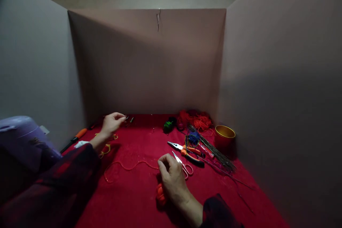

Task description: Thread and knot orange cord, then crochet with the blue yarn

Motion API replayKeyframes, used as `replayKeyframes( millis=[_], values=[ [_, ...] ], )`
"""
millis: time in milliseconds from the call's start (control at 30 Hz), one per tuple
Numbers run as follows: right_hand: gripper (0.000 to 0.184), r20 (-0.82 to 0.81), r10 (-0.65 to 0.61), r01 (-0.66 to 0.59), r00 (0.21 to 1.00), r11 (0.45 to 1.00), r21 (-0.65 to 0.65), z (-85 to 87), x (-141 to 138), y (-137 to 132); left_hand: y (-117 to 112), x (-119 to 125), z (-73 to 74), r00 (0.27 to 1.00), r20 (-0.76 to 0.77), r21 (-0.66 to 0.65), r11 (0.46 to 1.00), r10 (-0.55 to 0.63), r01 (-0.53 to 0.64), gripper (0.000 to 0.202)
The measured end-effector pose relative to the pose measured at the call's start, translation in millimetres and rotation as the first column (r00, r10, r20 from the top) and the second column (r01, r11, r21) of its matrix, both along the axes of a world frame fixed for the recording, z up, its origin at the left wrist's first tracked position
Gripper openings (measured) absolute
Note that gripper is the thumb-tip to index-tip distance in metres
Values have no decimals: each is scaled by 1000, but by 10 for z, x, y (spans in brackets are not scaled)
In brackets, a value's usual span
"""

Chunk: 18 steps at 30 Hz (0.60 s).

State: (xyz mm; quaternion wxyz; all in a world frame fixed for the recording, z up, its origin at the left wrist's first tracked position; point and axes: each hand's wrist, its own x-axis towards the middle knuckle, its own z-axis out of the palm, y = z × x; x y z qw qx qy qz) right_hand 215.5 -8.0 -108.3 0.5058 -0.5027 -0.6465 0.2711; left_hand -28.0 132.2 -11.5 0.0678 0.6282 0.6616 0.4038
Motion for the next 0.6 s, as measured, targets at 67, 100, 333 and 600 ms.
replayKeyframes(
  millis=[67,100,333,600],
  values=[
    [21,-66,-10,6,998,999,-50,-32,1,41,328,-388,141,988,-58,-26,989,144,-146,16],
    [21,-91,-12,5,996,997,-72,-45,-1,57,459,-573,186,976,-90,-47,978,196,-201,15],
    [26,-159,-26,3,987,989,-146,-92,-41,90,962,-1338,59,941,-238,-242,924,240,-297,12],
    [30,-93,-37,23,995,990,-141,-192,-34,122,1279,-1495,-366,962,-228,-339,913,154,-226,7]
  ],
)
